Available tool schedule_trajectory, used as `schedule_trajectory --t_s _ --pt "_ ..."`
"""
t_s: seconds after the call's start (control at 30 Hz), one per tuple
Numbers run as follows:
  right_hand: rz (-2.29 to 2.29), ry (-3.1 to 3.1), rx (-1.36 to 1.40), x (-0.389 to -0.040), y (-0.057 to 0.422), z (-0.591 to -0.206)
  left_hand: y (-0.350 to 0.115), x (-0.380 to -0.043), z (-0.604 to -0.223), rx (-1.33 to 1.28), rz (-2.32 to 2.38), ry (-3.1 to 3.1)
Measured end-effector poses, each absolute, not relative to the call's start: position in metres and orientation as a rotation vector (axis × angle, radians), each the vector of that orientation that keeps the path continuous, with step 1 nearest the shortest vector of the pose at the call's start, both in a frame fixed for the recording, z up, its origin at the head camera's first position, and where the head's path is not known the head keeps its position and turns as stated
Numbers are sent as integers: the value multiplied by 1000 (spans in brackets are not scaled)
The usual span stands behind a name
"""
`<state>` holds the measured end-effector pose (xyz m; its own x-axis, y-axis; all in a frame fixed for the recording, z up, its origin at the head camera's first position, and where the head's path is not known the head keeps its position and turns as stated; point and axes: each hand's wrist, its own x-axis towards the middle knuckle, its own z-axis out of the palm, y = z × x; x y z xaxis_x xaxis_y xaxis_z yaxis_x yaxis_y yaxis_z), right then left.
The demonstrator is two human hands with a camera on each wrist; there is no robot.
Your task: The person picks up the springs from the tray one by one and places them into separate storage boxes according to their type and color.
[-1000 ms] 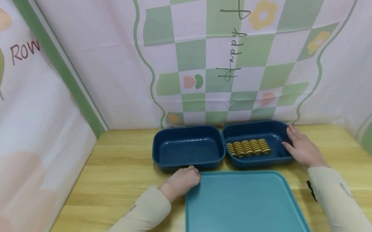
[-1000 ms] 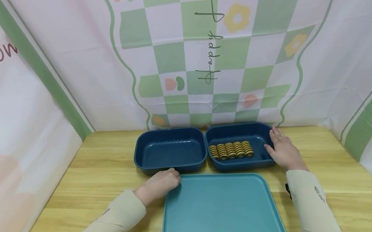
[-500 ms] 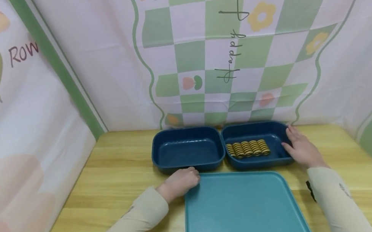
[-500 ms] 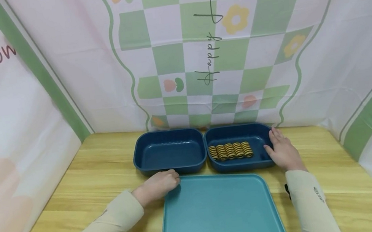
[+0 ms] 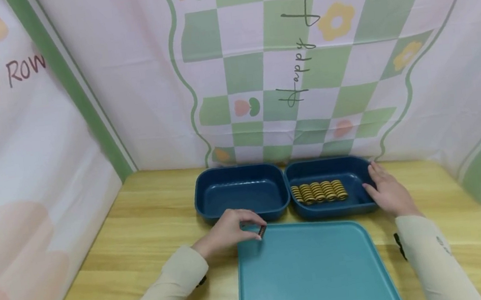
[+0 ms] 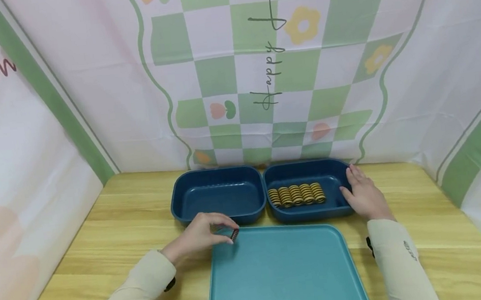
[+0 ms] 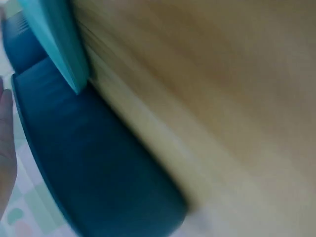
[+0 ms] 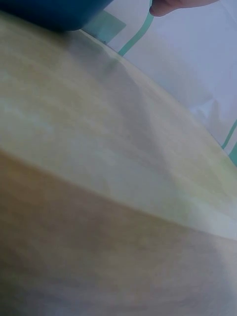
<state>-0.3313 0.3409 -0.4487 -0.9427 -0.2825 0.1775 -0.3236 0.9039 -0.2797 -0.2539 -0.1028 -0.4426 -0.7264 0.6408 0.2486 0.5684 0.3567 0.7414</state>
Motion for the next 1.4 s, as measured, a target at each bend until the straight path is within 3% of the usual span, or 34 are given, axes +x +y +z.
schedule_trajectory --t_s 0.13,0.3,1.0,1.4 --pt "470 -2940 472 -331 341 -447 -103 -254 -439 799 1779 2247" --pt "480 -2942 477 -332 341 -448 -104 -256 -433 627 1983 2122" --pt "518 -2933 488 -333 341 -449 -106 -266 -431 583 2114 2050" --pt "525 -2925 503 -331 342 -449 -108 -278 -427 425 1979 2419"
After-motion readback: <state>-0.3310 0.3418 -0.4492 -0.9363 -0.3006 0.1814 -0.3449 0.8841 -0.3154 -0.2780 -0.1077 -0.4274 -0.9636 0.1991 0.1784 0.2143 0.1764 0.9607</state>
